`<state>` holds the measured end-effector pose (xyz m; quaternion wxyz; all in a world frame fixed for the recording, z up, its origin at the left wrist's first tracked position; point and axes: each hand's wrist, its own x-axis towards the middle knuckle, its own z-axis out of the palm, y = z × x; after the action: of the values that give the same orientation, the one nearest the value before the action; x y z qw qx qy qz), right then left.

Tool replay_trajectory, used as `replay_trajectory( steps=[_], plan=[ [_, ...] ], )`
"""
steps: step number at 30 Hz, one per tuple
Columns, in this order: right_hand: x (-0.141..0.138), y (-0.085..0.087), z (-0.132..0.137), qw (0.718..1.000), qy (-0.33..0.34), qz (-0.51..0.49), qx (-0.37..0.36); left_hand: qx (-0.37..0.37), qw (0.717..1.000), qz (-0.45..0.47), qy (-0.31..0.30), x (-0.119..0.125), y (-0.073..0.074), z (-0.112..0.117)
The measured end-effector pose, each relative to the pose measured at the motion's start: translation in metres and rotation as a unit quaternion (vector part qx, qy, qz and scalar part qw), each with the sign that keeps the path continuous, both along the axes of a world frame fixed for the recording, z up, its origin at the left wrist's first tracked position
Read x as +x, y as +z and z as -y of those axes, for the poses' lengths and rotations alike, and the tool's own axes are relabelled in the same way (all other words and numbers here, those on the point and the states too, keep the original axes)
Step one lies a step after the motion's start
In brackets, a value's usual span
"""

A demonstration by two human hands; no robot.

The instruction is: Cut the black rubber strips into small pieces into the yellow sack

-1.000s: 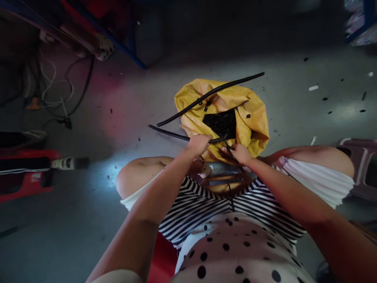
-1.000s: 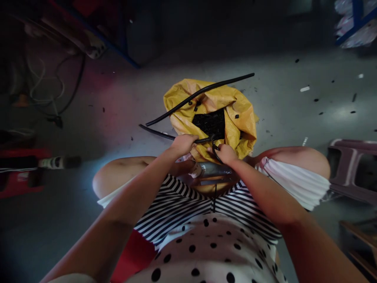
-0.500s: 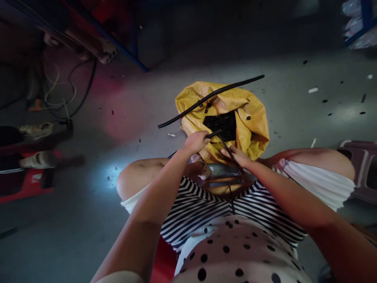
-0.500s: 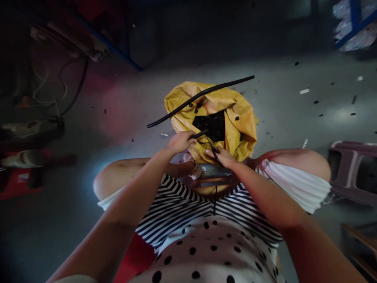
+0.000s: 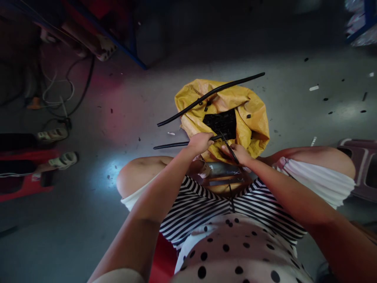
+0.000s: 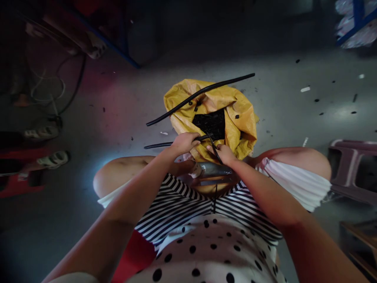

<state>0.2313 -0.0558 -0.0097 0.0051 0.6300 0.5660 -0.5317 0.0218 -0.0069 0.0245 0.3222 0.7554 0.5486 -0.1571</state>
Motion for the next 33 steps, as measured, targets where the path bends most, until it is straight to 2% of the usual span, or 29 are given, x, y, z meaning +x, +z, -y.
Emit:
replay_trajectory(
  steps=[6,11,16,22,29,33],
  plan=[
    [0.003,-0.003,0.001,0.999,-0.044,0.006,0.029,-0.023,0.999,0.002,0.032,-0.013,-0.01,-0.003],
    [0.007,-0.008,0.002,0.998,-0.047,0.028,0.044,-0.03,0.999,-0.022,0.037,-0.016,-0.009,-0.005],
    [0.008,-0.004,0.002,1.0,-0.018,0.011,-0.006,-0.009,0.996,-0.056,0.066,-0.016,-0.004,-0.007],
    [0.004,0.002,0.001,0.999,0.023,-0.001,-0.049,-0.002,0.999,-0.033,0.023,-0.005,0.002,-0.003],
    [0.002,-0.003,0.002,0.999,0.022,0.032,0.004,-0.023,1.0,-0.003,0.018,-0.005,-0.002,0.0],
    [0.004,-0.006,0.002,0.999,-0.005,0.031,0.029,-0.028,0.999,-0.03,0.029,-0.012,-0.009,-0.002]
  ],
)
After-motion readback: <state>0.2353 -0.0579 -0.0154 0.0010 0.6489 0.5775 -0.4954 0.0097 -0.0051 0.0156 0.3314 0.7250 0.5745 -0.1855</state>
